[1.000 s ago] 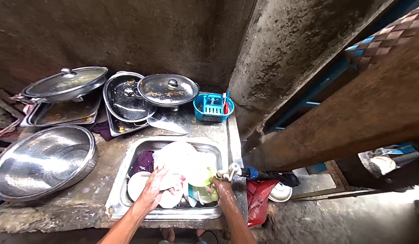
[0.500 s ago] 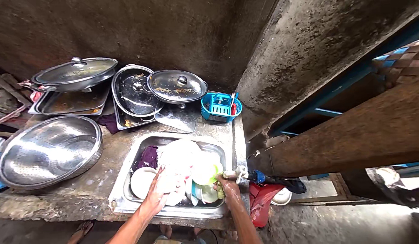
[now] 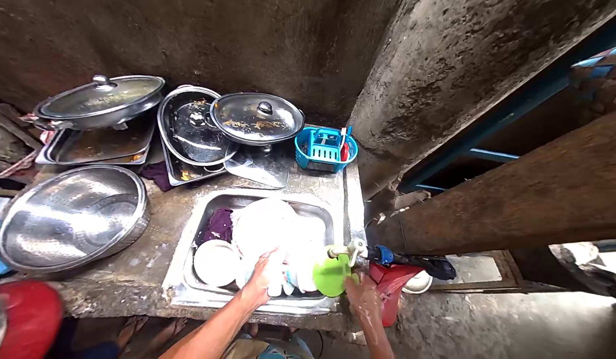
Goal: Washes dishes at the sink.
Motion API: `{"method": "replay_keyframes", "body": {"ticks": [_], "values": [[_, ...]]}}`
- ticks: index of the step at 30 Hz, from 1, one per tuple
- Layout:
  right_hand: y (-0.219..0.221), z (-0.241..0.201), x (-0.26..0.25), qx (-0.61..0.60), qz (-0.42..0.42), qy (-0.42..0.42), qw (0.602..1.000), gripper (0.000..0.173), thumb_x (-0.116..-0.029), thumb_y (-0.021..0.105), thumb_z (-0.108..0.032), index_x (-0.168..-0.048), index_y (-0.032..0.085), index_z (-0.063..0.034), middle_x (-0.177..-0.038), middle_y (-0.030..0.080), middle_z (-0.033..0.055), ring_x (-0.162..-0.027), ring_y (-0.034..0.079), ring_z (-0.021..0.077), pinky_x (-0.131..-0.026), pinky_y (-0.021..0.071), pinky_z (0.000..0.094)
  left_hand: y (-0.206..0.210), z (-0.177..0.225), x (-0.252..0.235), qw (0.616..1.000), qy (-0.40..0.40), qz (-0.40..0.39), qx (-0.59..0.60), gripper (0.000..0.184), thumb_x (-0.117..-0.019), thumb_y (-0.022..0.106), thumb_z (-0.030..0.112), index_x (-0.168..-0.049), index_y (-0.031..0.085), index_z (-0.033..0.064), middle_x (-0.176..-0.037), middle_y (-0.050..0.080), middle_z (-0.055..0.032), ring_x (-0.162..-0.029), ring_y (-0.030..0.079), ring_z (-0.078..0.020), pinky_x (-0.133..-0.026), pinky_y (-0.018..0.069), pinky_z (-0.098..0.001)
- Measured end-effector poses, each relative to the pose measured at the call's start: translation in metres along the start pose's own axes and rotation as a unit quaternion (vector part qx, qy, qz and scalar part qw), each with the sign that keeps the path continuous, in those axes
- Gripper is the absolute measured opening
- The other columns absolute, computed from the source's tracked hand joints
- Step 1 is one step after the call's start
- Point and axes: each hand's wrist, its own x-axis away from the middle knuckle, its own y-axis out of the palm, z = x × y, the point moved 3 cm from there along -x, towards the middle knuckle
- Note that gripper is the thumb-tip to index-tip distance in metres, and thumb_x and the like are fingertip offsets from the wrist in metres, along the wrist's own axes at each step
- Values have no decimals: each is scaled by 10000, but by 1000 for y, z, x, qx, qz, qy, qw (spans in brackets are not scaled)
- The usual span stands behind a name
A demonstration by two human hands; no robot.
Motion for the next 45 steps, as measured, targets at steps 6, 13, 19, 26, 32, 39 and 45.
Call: {"method": "replay_keyframes", "body": {"ticks": [6, 13, 19, 26, 32, 39, 45], "values": [[9, -26, 1, -188, 13, -66, 980, 328, -982, 655, -253, -1156, 679, 24, -883, 701, 173, -736, 684, 279, -710, 580, 501, 52, -28, -19, 995, -60, -17, -81, 234, -1083, 497, 262, -1086, 618, 61, -746, 599, -6, -555, 542, -83, -495, 472, -234], [82, -94, 5, -515, -19, -162, 841, 380, -983, 540, -101, -1333, 536, 48, -1120, 656, 125, -966, 641, 140, -862, 562, 352, 65, -14, -58, 990, 61, -14, -125, 373, -1085, 450, 270, -1299, 601, 5, -1168, 643, -150, -1045, 614, -214, -941, 509, -413], [74, -123, -8, -216, 50, -366, 904, 429, -1049, 444, -129, -1389, 546, 110, -1347, 617, 289, -1282, 602, 337, -1122, 437, 490, 67, -7, -23, 996, 19, -30, -81, 563, -1114, 310, 457, -1484, 470, 64, -1420, 549, -175, -1281, 546, -260, -1072, 454, -486], [89, -121, 33, -225, 73, -366, 900, 316, -956, 484, -107, -912, 666, 147, -794, 662, 231, -785, 673, 294, -769, 534, 470, 49, 3, -30, 998, 35, 43, -3, 470, -1135, 267, 353, -1276, 562, 16, -1117, 596, -148, -989, 590, -218, -888, 509, -403], [77, -122, -15, -111, 65, -338, 932, 365, -1023, 555, -99, -1293, 592, 144, -1249, 642, 325, -1220, 615, 403, -1095, 441, 527, 53, -26, -17, 988, 97, -35, -113, 541, -1111, 373, 407, -1480, 479, 25, -1460, 541, -174, -1345, 523, -235, -1142, 420, -443], [73, -75, -38, -489, -61, -135, 860, 352, -1080, 443, -72, -1377, 474, 115, -1282, 600, 195, -1125, 599, 136, -995, 513, 285, 45, -41, -34, 941, 164, 38, -294, 373, -1085, 465, 261, -1200, 677, -23, -1089, 698, -177, -993, 675, -228, -911, 553, -424], [36, -51, -21, -389, -45, -110, 914, 441, -856, 801, -47, -1220, 594, 90, -1023, 699, 186, -841, 717, 215, -741, 635, 387, 76, -28, -47, 833, 121, 40, -538, 391, -1049, 458, 168, -1319, 590, -81, -1307, 618, -280, -1283, 572, -380, -1111, 429, -504]]}}
